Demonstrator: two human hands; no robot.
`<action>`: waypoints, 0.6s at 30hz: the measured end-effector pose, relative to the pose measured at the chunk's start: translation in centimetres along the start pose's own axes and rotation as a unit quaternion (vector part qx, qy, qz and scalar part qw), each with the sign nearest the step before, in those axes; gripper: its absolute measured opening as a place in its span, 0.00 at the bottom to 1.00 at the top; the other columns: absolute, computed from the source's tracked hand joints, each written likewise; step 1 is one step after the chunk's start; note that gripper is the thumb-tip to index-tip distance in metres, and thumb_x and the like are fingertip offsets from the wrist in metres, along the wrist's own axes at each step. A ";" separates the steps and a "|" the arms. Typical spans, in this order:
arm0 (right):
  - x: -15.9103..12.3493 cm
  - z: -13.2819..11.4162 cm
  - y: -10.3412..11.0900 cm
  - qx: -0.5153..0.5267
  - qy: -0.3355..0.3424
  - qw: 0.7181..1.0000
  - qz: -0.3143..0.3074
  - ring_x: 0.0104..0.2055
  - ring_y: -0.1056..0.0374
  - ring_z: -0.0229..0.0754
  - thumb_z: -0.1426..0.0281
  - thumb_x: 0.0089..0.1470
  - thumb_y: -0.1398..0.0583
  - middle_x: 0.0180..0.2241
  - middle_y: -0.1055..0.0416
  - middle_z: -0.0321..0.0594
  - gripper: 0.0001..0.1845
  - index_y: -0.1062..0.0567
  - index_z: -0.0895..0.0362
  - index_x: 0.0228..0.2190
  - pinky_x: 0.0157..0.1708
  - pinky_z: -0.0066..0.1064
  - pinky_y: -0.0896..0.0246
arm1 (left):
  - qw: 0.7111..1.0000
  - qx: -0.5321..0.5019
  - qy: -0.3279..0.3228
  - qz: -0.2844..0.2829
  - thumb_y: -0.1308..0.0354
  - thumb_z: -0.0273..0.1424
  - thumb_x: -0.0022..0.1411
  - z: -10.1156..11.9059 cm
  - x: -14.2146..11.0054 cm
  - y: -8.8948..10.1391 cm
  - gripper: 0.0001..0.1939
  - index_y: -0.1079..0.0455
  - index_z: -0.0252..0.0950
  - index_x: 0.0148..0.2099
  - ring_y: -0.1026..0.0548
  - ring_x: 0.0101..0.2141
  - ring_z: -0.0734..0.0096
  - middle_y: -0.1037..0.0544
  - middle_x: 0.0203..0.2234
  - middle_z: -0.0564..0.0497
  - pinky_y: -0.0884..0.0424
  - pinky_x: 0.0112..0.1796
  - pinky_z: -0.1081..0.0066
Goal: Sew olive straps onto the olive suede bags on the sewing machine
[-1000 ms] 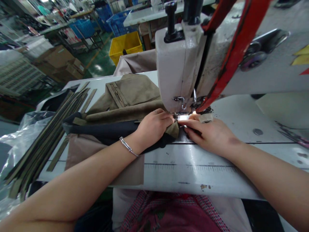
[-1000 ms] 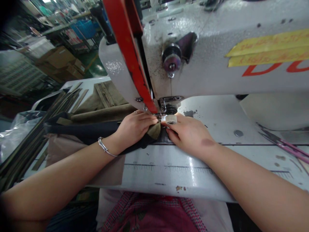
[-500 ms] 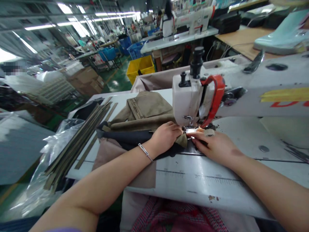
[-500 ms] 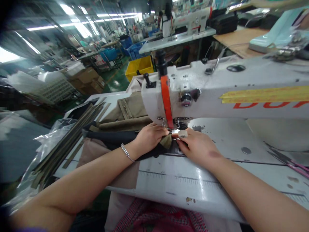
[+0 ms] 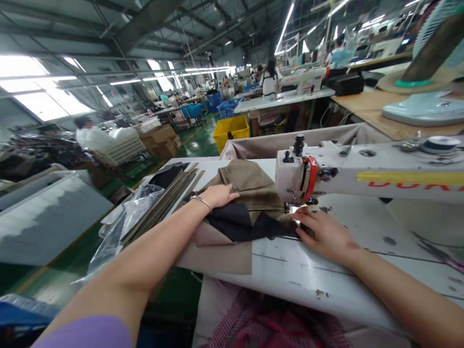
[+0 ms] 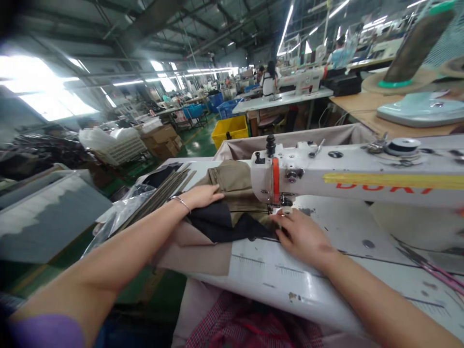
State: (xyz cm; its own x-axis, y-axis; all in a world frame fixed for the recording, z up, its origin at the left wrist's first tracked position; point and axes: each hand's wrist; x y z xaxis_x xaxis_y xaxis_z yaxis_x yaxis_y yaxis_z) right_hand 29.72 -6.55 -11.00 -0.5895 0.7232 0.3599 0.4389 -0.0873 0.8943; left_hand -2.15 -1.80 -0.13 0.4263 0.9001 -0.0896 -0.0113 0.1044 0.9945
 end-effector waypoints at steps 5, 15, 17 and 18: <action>-2.0 -7.6 0.4 0.020 0.114 0.990 -0.081 0.66 0.53 0.52 0.61 0.48 0.37 0.66 0.52 0.47 0.52 0.56 0.59 0.67 0.66 0.52 0.61 | 0.998 -0.026 0.039 -0.044 0.55 0.50 0.67 1.8 -6.5 -1.9 0.28 0.30 0.35 0.55 0.22 0.43 0.55 0.20 0.43 0.40 0.31 0.44 0.65; -7.3 -8.8 -1.4 0.071 0.080 0.994 -0.022 0.53 0.37 0.48 0.81 0.47 0.45 0.47 0.30 0.42 0.28 0.27 0.50 0.49 0.62 0.52 0.52 | 0.817 -0.470 0.325 0.082 0.43 0.48 0.59 -7.6 -13.4 -4.0 0.22 0.31 0.33 0.44 0.24 0.29 0.69 0.22 0.32 0.47 0.31 0.28 0.74; -7.7 -7.9 -0.9 0.097 0.074 0.992 -0.035 0.55 0.37 0.47 0.80 0.48 0.46 0.50 0.31 0.42 0.27 0.27 0.50 0.49 0.62 0.51 0.50 | 0.781 -0.519 0.341 0.065 0.43 0.50 0.58 -7.5 -14.1 -5.7 0.25 0.32 0.32 0.43 0.29 0.21 0.74 0.24 0.27 0.49 0.36 0.21 0.76; -7.8 -7.4 -0.6 0.112 0.069 0.990 -0.044 0.55 0.37 0.47 0.78 0.50 0.46 0.50 0.30 0.42 0.25 0.27 0.50 0.49 0.62 0.51 0.50 | 0.764 -0.545 0.340 0.054 0.42 0.52 0.57 -7.1 -14.3 -6.5 0.26 0.32 0.32 0.42 0.32 0.18 0.77 0.25 0.25 0.50 0.39 0.19 0.77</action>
State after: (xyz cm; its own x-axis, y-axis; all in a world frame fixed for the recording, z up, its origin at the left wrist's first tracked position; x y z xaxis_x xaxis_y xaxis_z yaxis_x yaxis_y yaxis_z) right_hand 29.00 -17.23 -12.36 -0.7119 0.6199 0.3301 0.5127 0.1376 0.8475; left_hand -14.61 -12.36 -5.74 -0.1956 0.9012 -0.3867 -0.9184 -0.0301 0.3945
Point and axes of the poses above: each hand's wrist, its own x-axis towards the middle knuckle, its own y-axis out of the back of the hand, z = x × y
